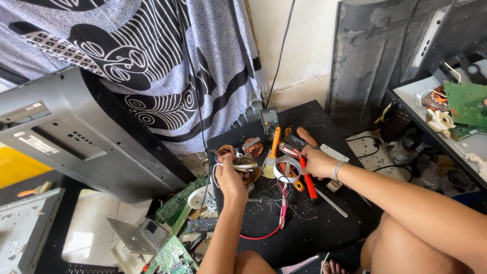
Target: Repairing an electronic motor coil using a brush, pliers, and a multimeter for testing.
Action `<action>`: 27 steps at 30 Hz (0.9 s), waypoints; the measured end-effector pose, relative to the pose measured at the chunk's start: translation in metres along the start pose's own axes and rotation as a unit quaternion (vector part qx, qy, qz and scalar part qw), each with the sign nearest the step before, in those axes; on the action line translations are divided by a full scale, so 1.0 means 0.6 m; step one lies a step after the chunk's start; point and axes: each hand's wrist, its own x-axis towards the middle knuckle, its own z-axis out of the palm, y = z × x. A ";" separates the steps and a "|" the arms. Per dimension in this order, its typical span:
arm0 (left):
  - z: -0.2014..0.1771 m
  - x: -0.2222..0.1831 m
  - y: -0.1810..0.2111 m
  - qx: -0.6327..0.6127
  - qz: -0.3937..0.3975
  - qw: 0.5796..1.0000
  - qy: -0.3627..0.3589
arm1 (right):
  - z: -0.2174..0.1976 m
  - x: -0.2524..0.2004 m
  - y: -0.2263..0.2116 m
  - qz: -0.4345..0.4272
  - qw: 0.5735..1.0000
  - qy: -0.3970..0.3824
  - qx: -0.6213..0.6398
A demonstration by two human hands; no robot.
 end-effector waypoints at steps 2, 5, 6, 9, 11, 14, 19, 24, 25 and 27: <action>0.000 0.001 -0.001 0.015 0.008 1.000 -0.004 | -0.001 -0.015 -0.009 0.008 1.000 -0.002 0.013; -0.002 0.005 -0.008 0.050 0.028 0.998 -0.015 | 0.005 -0.008 -0.003 0.017 1.000 -0.012 0.019; -0.002 0.006 -0.011 0.070 0.038 0.997 -0.023 | 0.008 -0.001 0.002 0.019 1.000 -0.020 0.013; -0.012 -0.025 0.005 0.085 0.106 0.987 -0.089 | 0.021 0.034 0.022 0.005 1.000 -0.004 -0.012; -0.019 -0.026 0.001 0.091 0.141 0.979 -0.117 | -0.025 -0.082 -0.075 -0.035 0.999 0.041 -0.004; -0.021 -0.017 -0.005 0.105 0.197 0.961 -0.161 | -0.049 -0.116 -0.115 -0.101 0.988 0.112 0.031; -0.020 -0.031 0.003 0.150 0.246 0.938 -0.192 | -0.036 -0.153 -0.144 -0.228 0.957 0.177 0.021; -0.021 -0.030 0.001 0.216 0.292 0.917 -0.166 | -0.024 -0.198 -0.178 -0.336 0.932 0.134 -0.003; -0.020 -0.032 0.001 0.216 0.293 0.916 -0.166 | -0.023 -0.197 -0.177 -0.336 0.932 0.135 -0.003; -0.019 -0.036 0.000 0.247 0.301 0.907 -0.158 | -0.021 -0.194 -0.174 -0.329 0.923 0.176 -0.091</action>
